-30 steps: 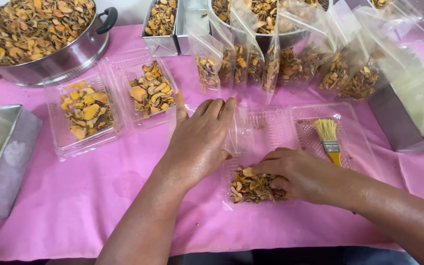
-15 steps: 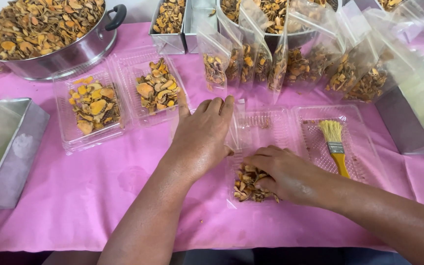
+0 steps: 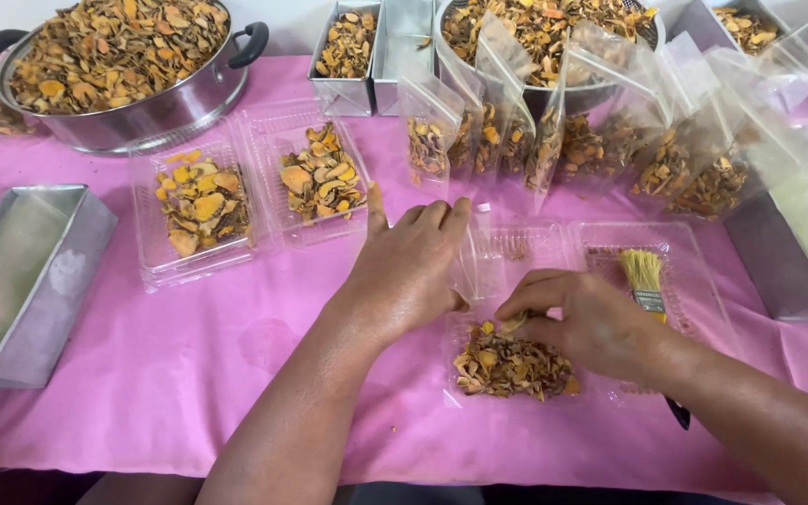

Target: Packing dried tea slices into plastic containers and then into plastic bags at a production table.

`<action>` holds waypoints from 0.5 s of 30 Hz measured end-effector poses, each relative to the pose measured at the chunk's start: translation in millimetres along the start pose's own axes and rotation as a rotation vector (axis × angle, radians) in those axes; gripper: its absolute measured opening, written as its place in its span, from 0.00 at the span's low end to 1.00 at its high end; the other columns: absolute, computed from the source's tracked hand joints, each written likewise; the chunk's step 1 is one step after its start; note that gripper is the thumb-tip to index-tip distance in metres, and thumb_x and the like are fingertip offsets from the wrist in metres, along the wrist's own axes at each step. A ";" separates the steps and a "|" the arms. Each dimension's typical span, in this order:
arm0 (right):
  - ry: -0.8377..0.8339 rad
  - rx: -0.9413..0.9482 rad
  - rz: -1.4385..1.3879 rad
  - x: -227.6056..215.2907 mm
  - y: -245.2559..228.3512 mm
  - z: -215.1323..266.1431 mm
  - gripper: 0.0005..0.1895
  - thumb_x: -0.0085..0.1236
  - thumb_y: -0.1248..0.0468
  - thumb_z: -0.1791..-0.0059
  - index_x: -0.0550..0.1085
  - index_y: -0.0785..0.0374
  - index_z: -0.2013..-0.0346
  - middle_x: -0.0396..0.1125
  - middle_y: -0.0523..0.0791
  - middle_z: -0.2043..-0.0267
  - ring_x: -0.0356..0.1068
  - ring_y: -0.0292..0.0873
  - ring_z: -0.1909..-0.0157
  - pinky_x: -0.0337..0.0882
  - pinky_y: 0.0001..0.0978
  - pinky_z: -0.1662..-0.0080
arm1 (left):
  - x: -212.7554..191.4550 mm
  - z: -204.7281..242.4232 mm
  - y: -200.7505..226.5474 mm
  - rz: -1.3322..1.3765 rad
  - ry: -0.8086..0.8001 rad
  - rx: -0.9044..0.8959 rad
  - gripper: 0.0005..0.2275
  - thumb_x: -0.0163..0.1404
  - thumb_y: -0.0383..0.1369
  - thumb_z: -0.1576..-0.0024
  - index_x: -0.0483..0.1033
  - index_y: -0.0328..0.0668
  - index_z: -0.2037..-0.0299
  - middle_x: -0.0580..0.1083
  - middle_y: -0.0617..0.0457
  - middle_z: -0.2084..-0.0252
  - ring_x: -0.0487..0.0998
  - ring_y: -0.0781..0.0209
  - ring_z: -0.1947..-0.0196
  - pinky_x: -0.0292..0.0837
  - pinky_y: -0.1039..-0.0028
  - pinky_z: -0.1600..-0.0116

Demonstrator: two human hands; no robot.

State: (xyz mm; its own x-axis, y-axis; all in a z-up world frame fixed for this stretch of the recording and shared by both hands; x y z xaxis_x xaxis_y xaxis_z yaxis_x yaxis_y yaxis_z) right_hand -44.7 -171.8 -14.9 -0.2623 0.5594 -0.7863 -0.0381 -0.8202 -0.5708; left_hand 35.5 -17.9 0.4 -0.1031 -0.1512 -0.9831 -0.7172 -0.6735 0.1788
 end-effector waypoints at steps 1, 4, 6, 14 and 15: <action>0.017 0.053 -0.025 -5.5 2.2 1.5 0.15 0.58 0.70 0.51 0.85 0.54 0.53 0.79 0.41 0.57 0.79 0.39 0.47 0.76 0.33 0.39 | -0.4 -0.2 0.2 0.001 -0.012 -0.004 0.48 0.72 0.37 0.58 0.53 0.32 0.30 0.69 0.39 0.42 0.67 0.38 0.35 0.28 0.18 0.33; 0.128 0.092 -0.102 -17.4 20.2 -2.7 0.14 0.59 0.69 0.50 0.84 0.56 0.52 0.79 0.44 0.58 0.79 0.40 0.53 0.77 0.31 0.45 | -2.7 0.0 3.0 0.013 -0.013 0.001 0.48 0.72 0.37 0.58 0.54 0.31 0.30 0.69 0.39 0.42 0.67 0.38 0.35 0.29 0.19 0.32; 0.223 0.075 -0.150 -20.0 30.4 -5.3 0.13 0.61 0.69 0.51 0.84 0.58 0.53 0.79 0.46 0.61 0.80 0.41 0.60 0.79 0.31 0.51 | -4.6 1.6 5.5 0.024 0.001 0.008 0.47 0.72 0.37 0.58 0.55 0.31 0.30 0.69 0.38 0.42 0.68 0.38 0.35 0.29 0.19 0.32; 0.647 -0.200 -0.770 -8.3 50.7 -34.5 0.16 0.70 0.71 0.58 0.81 0.70 0.56 0.77 0.47 0.64 0.73 0.34 0.63 0.75 0.25 0.62 | -7.3 -1.3 20.2 0.092 0.086 0.093 0.44 0.71 0.35 0.56 0.57 0.28 0.30 0.70 0.36 0.42 0.68 0.37 0.36 0.29 0.19 0.33; 0.647 -0.199 -0.771 -10.0 47.3 -33.1 0.16 0.70 0.71 0.58 0.81 0.70 0.56 0.77 0.47 0.64 0.73 0.34 0.63 0.75 0.25 0.62 | -2.3 -3.9 18.2 0.092 0.085 0.093 0.44 0.71 0.35 0.56 0.57 0.28 0.30 0.70 0.36 0.42 0.68 0.37 0.36 0.29 0.19 0.33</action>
State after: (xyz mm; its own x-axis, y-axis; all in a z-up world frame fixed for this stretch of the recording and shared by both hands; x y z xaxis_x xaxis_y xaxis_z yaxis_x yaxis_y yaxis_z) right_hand -12.0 -212.2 -41.9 0.3385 0.9316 -0.1323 0.2002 -0.2087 -0.9573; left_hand 25.4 -32.6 6.1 -0.1154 -0.2722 -0.9553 -0.7688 -0.5845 0.2594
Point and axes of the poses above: each hand's wrist, its own z-axis away from the middle knuckle, its own x-axis out of the palm, y = z × x, the point moved 4 cm from there along -z, towards the middle knuckle
